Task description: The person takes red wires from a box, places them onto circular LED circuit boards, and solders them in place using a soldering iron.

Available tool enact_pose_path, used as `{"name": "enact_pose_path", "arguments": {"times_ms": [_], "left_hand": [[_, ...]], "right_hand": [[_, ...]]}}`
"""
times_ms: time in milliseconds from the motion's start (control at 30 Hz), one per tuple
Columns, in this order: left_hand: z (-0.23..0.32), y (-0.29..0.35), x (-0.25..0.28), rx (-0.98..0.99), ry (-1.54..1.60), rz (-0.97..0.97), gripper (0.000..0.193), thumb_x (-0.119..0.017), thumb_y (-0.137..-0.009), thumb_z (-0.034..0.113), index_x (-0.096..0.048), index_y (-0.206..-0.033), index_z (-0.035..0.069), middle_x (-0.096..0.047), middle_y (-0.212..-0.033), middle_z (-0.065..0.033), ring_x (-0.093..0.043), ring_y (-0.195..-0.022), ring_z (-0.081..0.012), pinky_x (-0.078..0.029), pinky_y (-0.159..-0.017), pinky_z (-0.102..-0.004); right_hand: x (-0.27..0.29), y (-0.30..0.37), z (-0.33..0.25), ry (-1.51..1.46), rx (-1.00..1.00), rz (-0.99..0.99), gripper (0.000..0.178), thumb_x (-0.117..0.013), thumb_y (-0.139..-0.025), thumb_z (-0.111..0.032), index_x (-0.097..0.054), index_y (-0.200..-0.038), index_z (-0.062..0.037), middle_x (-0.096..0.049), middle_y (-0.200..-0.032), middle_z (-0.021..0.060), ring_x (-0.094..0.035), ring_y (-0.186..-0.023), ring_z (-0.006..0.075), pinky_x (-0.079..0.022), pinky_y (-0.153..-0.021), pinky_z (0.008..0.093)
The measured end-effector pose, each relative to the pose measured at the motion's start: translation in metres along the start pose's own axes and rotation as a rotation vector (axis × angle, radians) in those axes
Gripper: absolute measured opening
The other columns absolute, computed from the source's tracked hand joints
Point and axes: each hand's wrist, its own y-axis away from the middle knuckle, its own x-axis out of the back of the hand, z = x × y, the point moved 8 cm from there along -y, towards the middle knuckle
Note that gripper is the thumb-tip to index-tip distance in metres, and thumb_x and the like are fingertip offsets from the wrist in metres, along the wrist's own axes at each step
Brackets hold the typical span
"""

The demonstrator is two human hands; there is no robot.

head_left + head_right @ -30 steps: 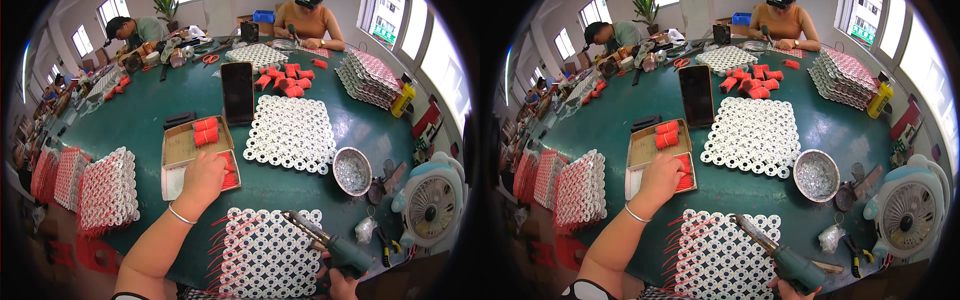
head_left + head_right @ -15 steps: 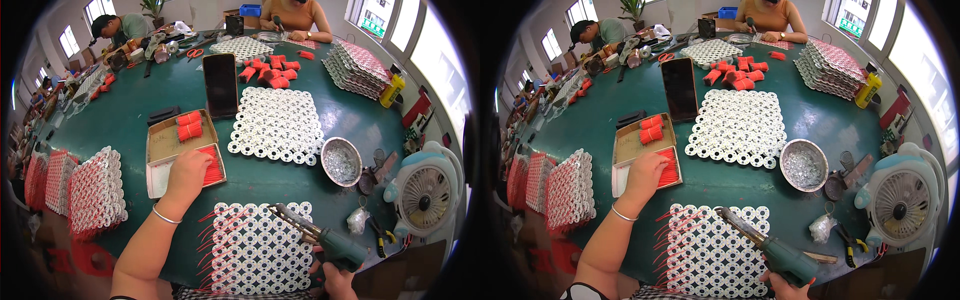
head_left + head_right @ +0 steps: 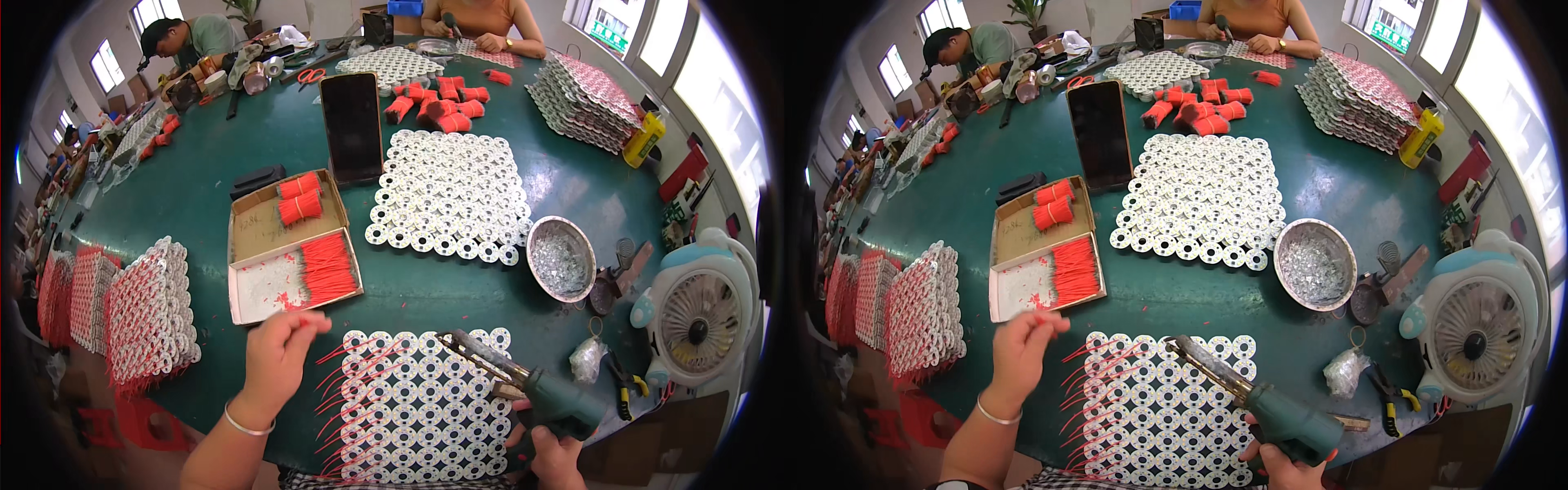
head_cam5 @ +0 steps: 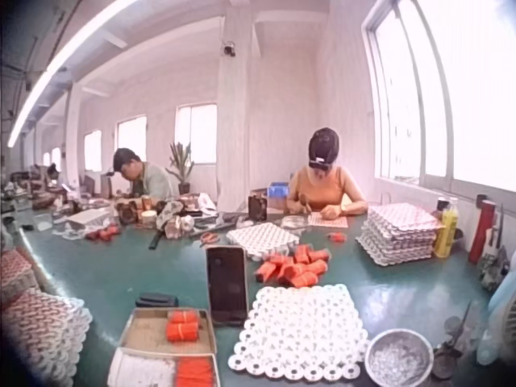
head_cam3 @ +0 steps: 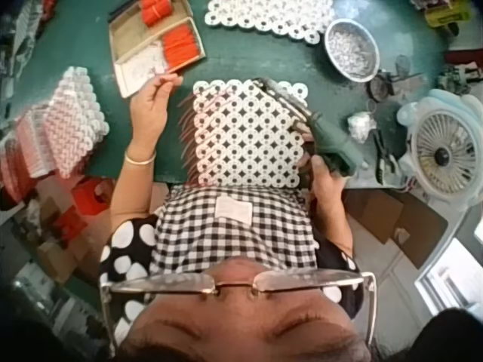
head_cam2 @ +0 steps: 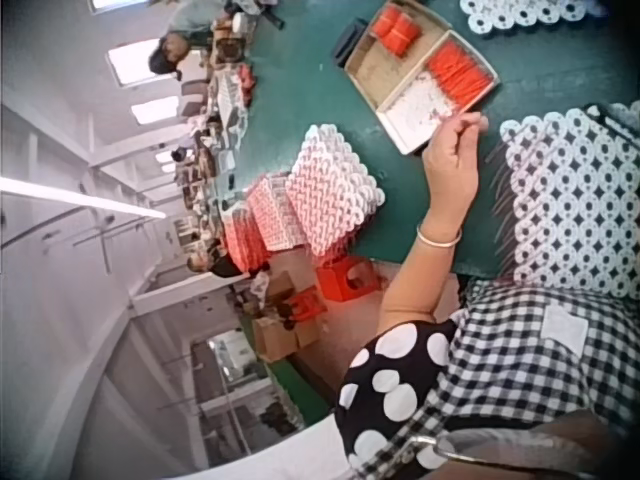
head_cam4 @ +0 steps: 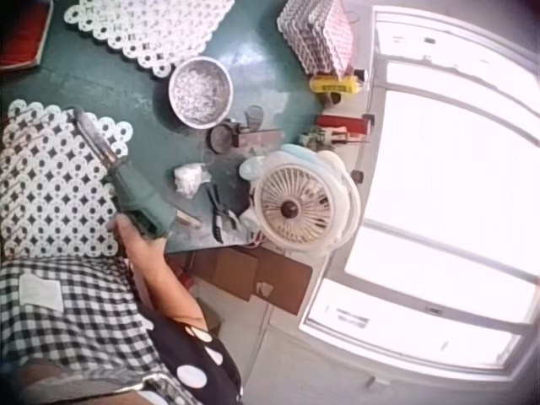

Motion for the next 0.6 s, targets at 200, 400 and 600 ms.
{"name": "enact_pose_path", "arguments": {"times_ms": [200, 400, 600], "left_hand": [[0.004, 0.031, 0.001, -0.207, -0.200, -0.036, 0.013, -0.069, -0.087, 0.003, -0.074, -0.100, 0.005, -0.073, -0.090, -0.0097, -0.069, -0.078, -0.0275, -0.054, -0.077, -0.0360], [0.058, 0.049, -0.030, -0.421, -0.355, -0.155, 0.019, -0.072, -0.082, 0.005, -0.074, -0.101, 0.008, -0.070, -0.084, -0.0060, -0.064, -0.072, -0.0260, -0.048, -0.068, -0.0381], [0.063, 0.055, -0.064, -0.577, -0.524, -0.115, 0.028, -0.074, -0.075, 0.008, -0.075, -0.101, 0.017, -0.060, -0.079, 0.0041, -0.058, -0.085, -0.0183, -0.039, -0.081, -0.0420]], "right_hand": [[-0.003, -0.004, -0.003, 0.001, -0.030, -0.033, 0.060, -0.066, -0.090, -0.021, -0.044, -0.138, 0.0072, -0.065, -0.115, 0.0253, -0.069, -0.064, 0.0294, -0.056, -0.053, 0.0342], [0.006, 0.004, -0.015, 0.062, 0.012, 0.023, 0.064, -0.068, -0.092, -0.035, -0.046, -0.137, 0.0055, -0.067, -0.110, 0.0226, -0.069, -0.071, 0.0296, -0.055, -0.053, 0.0326], [-0.003, 0.021, -0.010, 0.186, -0.118, -0.094, 0.042, -0.065, -0.096, -0.019, -0.058, -0.130, 0.0027, -0.069, -0.109, 0.0103, -0.063, -0.081, 0.0179, -0.052, -0.073, 0.0328]]}}
